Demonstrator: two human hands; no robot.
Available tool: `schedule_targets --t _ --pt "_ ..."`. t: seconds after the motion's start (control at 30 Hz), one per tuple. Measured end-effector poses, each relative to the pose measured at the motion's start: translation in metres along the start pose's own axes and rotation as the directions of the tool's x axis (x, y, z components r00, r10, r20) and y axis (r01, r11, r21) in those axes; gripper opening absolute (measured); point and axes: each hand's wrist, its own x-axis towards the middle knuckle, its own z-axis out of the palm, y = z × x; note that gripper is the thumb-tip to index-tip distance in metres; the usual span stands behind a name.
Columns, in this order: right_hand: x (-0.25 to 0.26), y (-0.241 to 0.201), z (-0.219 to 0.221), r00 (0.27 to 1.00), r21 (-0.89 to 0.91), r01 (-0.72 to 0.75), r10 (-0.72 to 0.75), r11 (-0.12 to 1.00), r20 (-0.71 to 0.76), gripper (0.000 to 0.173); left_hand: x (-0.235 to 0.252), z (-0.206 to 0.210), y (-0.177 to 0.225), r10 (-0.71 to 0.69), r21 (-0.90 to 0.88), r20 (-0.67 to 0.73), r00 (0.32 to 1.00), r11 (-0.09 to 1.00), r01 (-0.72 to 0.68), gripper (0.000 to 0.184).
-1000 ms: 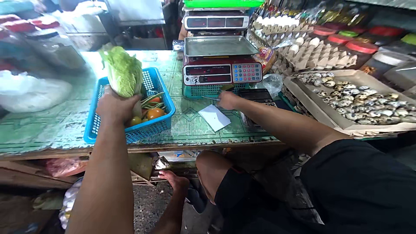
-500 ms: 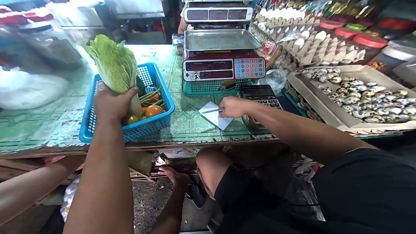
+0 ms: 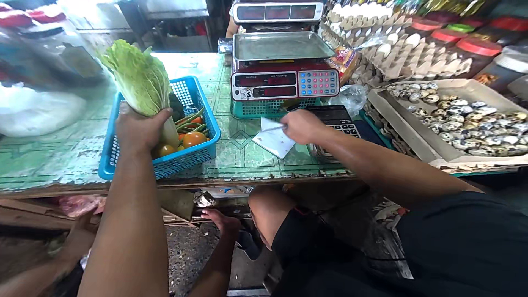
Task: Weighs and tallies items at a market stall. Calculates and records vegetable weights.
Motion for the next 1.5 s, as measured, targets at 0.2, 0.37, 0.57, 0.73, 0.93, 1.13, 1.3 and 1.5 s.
schedule_targets --t 0.2,0.37,0.57,0.73,0.93,1.13,1.3,1.5 --pt "-0.002 0.031 -0.019 0.982 0.05 -0.06 0.068 0.997 -0.176 0.038 -0.002 -0.002 0.005 -0.018 0.017 0.02 1.0 1.0 0.018 0.087" --pt "-0.006 0.037 -0.018 0.981 0.394 -0.004 0.081 0.919 -0.177 0.036 -0.005 -0.004 0.009 -0.026 0.036 0.018 0.999 0.999 0.026 0.086" --pt "-0.003 0.026 0.002 0.936 -0.124 0.044 -0.084 0.991 -0.342 0.029 -0.005 -0.005 0.009 -0.036 0.045 0.02 0.999 0.998 0.035 0.087" --pt "0.001 0.031 0.018 0.984 -0.151 0.004 -0.031 0.989 -0.175 0.02 -0.002 -0.005 0.006 -0.027 0.038 0.015 1.0 0.999 0.026 0.087" --pt "-0.023 -0.007 0.047 0.998 -0.013 0.05 -0.049 0.999 0.049 0.041 -0.004 -0.004 0.009 -0.042 0.036 0.026 0.999 0.999 0.041 0.084" --pt "-0.017 -0.025 0.043 0.991 -0.266 0.102 -0.074 0.959 0.113 0.028 -0.005 -0.005 0.007 -0.052 0.019 0.012 0.999 0.998 0.052 0.085" --pt "-0.016 -0.004 0.004 0.974 0.062 0.142 -0.128 0.988 -0.185 0.012 0.0 -0.005 0.001 -0.041 0.015 0.011 0.999 0.999 0.041 0.086" --pt "-0.023 0.022 0.04 0.9 -0.141 0.341 -0.366 0.93 -0.236 0.018 -0.001 -0.005 0.002 -0.041 0.01 0.023 0.999 0.999 0.041 0.085"
